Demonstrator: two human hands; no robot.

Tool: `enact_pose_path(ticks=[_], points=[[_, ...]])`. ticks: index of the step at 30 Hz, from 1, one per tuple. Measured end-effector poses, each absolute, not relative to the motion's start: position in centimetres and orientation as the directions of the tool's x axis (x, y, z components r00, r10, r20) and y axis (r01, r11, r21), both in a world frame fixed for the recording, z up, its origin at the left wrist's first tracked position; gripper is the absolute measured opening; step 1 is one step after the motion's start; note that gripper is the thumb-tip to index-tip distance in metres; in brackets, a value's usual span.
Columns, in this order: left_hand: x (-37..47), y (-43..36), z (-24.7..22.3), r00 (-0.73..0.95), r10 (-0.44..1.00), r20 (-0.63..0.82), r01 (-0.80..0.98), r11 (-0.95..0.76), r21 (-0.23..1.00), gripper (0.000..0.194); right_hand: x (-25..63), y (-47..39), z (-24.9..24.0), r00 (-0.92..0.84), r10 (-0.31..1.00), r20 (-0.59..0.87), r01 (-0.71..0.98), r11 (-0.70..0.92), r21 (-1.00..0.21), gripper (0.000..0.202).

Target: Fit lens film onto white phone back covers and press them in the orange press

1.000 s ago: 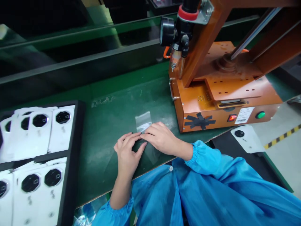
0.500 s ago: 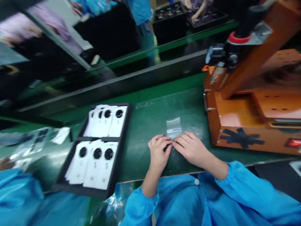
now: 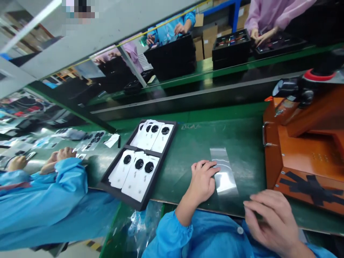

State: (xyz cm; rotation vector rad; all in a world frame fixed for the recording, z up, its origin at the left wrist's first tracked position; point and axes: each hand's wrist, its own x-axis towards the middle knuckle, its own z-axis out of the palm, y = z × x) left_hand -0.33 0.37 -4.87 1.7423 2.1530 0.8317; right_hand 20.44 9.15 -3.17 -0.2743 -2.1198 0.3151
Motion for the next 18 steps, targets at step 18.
enact_pose_path(ticks=[18], points=[[-23.7, -17.6, 1.0, -0.890, 0.340, -0.305, 0.286, 0.935, 0.209, 0.036, 18.8, 9.8, -6.5, -0.462, 0.565, 0.683, -0.038, 0.757, -0.652, 0.013]])
